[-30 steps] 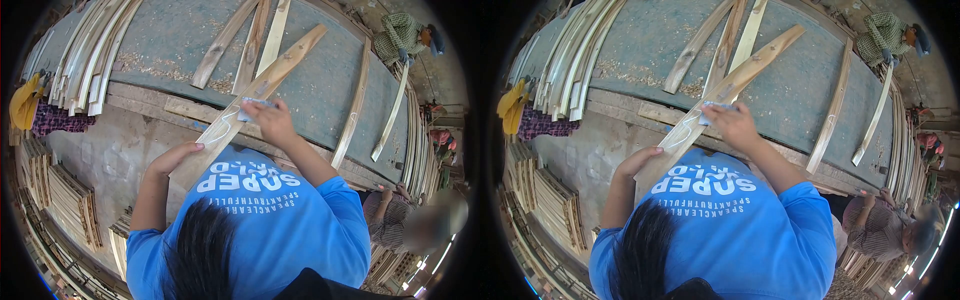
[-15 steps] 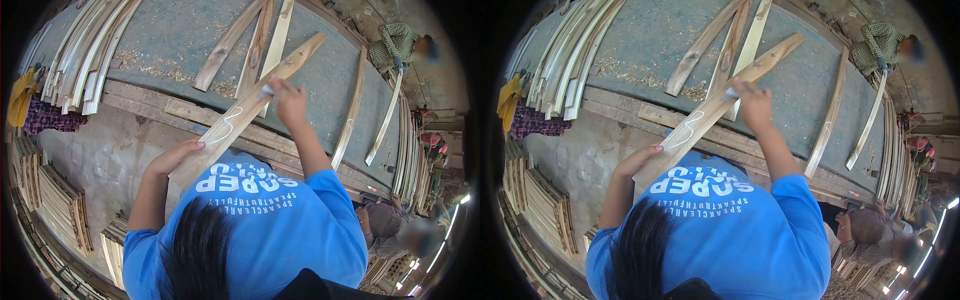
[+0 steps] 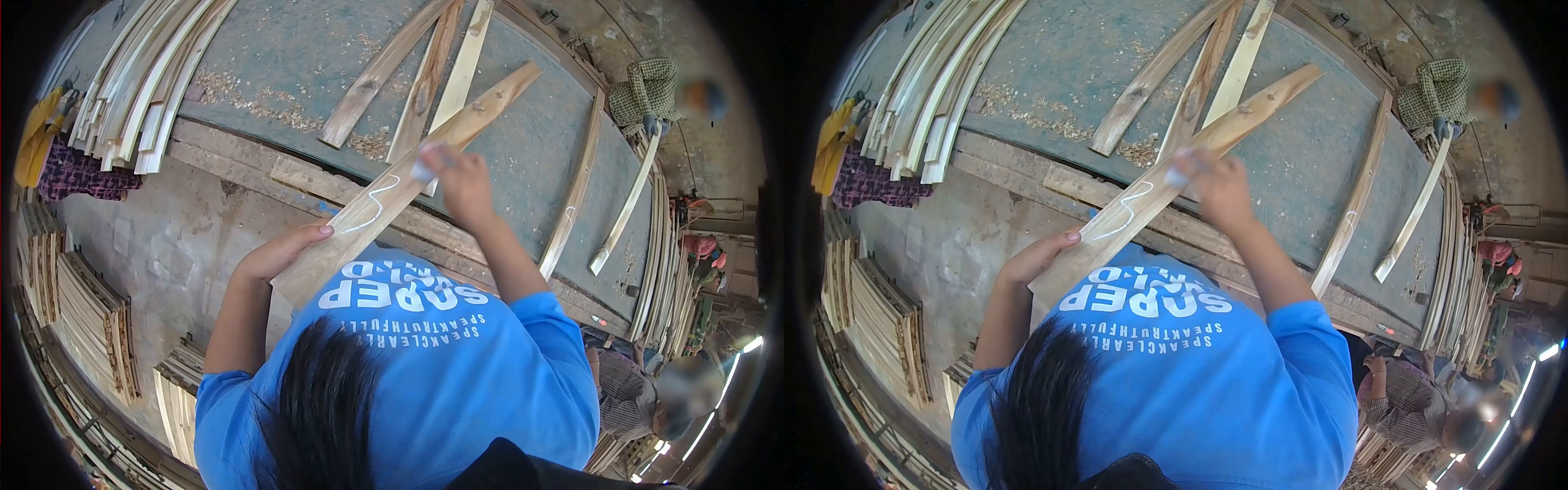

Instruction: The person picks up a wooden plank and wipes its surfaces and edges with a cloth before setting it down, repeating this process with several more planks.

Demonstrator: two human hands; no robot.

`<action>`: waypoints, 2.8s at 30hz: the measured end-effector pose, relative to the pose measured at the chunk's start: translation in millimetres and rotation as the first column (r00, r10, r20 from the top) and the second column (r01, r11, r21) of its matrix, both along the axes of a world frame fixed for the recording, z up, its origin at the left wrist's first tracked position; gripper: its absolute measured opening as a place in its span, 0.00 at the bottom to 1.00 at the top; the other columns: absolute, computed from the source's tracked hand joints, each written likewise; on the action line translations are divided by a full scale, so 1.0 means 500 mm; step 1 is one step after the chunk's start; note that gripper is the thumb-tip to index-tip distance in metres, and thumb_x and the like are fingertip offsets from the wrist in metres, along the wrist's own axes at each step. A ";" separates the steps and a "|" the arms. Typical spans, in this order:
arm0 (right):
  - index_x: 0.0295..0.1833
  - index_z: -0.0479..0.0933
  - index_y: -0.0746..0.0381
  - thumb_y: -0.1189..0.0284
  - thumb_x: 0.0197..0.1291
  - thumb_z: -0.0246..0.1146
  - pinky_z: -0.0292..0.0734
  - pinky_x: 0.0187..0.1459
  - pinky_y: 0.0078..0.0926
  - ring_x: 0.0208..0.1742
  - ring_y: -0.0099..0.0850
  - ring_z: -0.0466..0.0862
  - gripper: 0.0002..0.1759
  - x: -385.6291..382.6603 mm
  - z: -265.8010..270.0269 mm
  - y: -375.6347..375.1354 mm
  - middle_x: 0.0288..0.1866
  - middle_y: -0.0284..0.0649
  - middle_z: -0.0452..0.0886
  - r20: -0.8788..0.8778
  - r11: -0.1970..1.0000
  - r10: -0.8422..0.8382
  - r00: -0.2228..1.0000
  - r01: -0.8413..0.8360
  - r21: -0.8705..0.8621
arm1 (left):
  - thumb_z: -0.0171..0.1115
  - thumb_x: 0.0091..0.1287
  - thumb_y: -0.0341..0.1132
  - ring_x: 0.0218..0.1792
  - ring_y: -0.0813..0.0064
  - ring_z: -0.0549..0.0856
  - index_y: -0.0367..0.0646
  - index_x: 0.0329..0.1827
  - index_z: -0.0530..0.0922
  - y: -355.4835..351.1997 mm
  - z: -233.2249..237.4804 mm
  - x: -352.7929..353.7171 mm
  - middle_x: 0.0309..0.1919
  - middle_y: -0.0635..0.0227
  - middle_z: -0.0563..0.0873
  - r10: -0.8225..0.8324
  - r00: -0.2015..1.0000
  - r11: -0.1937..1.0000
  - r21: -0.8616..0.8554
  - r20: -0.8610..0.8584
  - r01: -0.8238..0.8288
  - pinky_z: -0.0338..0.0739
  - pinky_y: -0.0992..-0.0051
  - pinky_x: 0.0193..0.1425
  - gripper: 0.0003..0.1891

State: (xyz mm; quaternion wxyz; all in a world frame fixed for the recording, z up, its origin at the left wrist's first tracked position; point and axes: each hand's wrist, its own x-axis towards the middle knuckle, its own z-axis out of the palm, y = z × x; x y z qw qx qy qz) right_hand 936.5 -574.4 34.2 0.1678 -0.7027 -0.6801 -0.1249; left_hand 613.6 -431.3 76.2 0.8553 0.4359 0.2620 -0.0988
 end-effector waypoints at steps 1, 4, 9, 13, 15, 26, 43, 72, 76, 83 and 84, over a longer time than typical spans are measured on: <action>0.68 0.80 0.51 0.78 0.58 0.59 0.69 0.58 0.42 0.67 0.27 0.80 0.30 0.020 -0.004 0.007 0.59 0.33 0.87 0.025 0.988 -0.153 0.988 0.154 -0.016 | 0.51 0.78 0.48 0.72 0.68 0.74 0.31 0.79 0.64 -0.001 0.002 0.002 0.74 0.56 0.74 -0.002 1.000 0.999 0.035 -0.006 0.002 0.64 0.69 0.78 0.34; 0.68 0.80 0.51 0.78 0.58 0.59 0.70 0.57 0.41 0.66 0.27 0.81 0.30 0.024 -0.013 0.007 0.56 0.33 0.88 0.061 0.991 -0.132 0.989 0.132 0.004 | 0.50 0.79 0.48 0.71 0.68 0.75 0.31 0.78 0.66 -0.001 -0.001 0.002 0.73 0.56 0.75 0.018 1.000 0.998 0.058 0.004 -0.018 0.64 0.69 0.77 0.33; 0.68 0.80 0.52 0.79 0.55 0.61 0.71 0.53 0.42 0.66 0.28 0.81 0.32 0.007 -0.007 -0.004 0.55 0.33 0.90 0.003 0.986 0.166 0.986 -0.166 0.007 | 0.50 0.80 0.48 0.69 0.68 0.77 0.31 0.76 0.68 0.002 -0.021 -0.003 0.71 0.57 0.77 0.013 1.000 0.999 0.052 0.024 -0.015 0.66 0.69 0.76 0.31; 0.67 0.81 0.49 0.80 0.55 0.61 0.71 0.61 0.45 0.65 0.29 0.82 0.32 0.026 -0.001 0.008 0.57 0.34 0.89 -0.047 0.984 -0.177 0.983 0.177 -0.008 | 0.52 0.80 0.49 0.66 0.70 0.79 0.32 0.75 0.69 0.005 -0.022 -0.005 0.69 0.57 0.79 0.035 0.999 0.999 0.023 -0.040 -0.034 0.70 0.70 0.73 0.31; 0.66 0.81 0.48 0.80 0.55 0.61 0.71 0.62 0.44 0.64 0.30 0.83 0.32 -0.057 0.010 -0.003 0.58 0.33 0.88 0.013 0.999 0.048 0.999 -0.047 -0.016 | 0.54 0.79 0.50 0.65 0.71 0.79 0.33 0.75 0.70 0.003 -0.019 -0.008 0.68 0.57 0.79 0.049 0.997 0.999 -0.002 -0.062 -0.049 0.72 0.71 0.72 0.32; 0.62 0.82 0.48 0.78 0.60 0.59 0.72 0.57 0.43 0.58 0.38 0.85 0.25 -0.098 0.023 -0.003 0.59 0.38 0.87 -0.107 0.994 0.105 0.989 -0.100 0.053 | 0.55 0.79 0.51 0.61 0.70 0.84 0.30 0.71 0.74 0.010 -0.022 -0.013 0.62 0.54 0.83 0.086 0.995 0.996 -0.023 -0.058 -0.087 0.77 0.70 0.66 0.31; 0.67 0.80 0.47 0.81 0.59 0.58 0.72 0.58 0.45 0.61 0.37 0.83 0.31 0.040 -0.028 -0.031 0.59 0.39 0.87 -0.179 0.982 -0.178 0.968 0.186 0.030 | 0.58 0.77 0.50 0.75 0.68 0.69 0.31 0.83 0.53 -0.009 -0.025 -0.005 0.78 0.55 0.67 -0.061 0.992 0.994 0.096 0.111 0.051 0.63 0.70 0.79 0.42; 0.66 0.80 0.53 0.84 0.56 0.57 0.71 0.57 0.41 0.63 0.40 0.82 0.31 0.151 -0.164 0.036 0.60 0.39 0.86 -0.204 0.934 -0.342 0.917 0.356 0.034 | 0.82 0.42 0.41 0.48 0.48 0.88 0.49 0.73 0.67 -0.013 0.017 -0.116 0.46 0.48 0.89 -0.098 0.853 0.304 0.801 -0.513 0.516 0.81 0.58 0.56 0.50; 0.65 0.81 0.54 0.82 0.58 0.58 0.71 0.58 0.42 0.64 0.40 0.82 0.28 0.053 -0.105 0.035 0.59 0.38 0.87 -0.093 0.997 -0.068 0.993 0.063 -0.054 | 0.82 0.41 0.40 0.48 0.47 0.88 0.53 0.72 0.68 -0.015 0.025 -0.166 0.46 0.49 0.89 -0.094 0.861 0.443 0.753 -0.500 0.487 0.81 0.59 0.56 0.50; 0.69 0.79 0.51 0.86 0.55 0.56 0.70 0.61 0.47 0.67 0.39 0.80 0.35 0.066 -0.135 0.047 0.60 0.35 0.88 -0.151 0.985 -0.173 0.973 0.170 -0.029 | 0.82 0.41 0.40 0.48 0.51 0.89 0.57 0.72 0.67 -0.042 0.040 -0.150 0.44 0.53 0.89 0.087 0.783 0.349 0.755 -0.616 0.555 0.82 0.59 0.55 0.49; 0.69 0.79 0.51 0.87 0.55 0.56 0.69 0.62 0.46 0.67 0.39 0.80 0.35 0.066 -0.145 0.038 0.58 0.35 0.88 -0.126 0.994 -0.111 0.986 0.108 -0.026 | 0.82 0.41 0.40 0.48 0.51 0.89 0.57 0.72 0.67 -0.043 0.040 -0.153 0.44 0.53 0.89 0.091 0.782 0.350 0.755 -0.617 0.555 0.82 0.59 0.55 0.49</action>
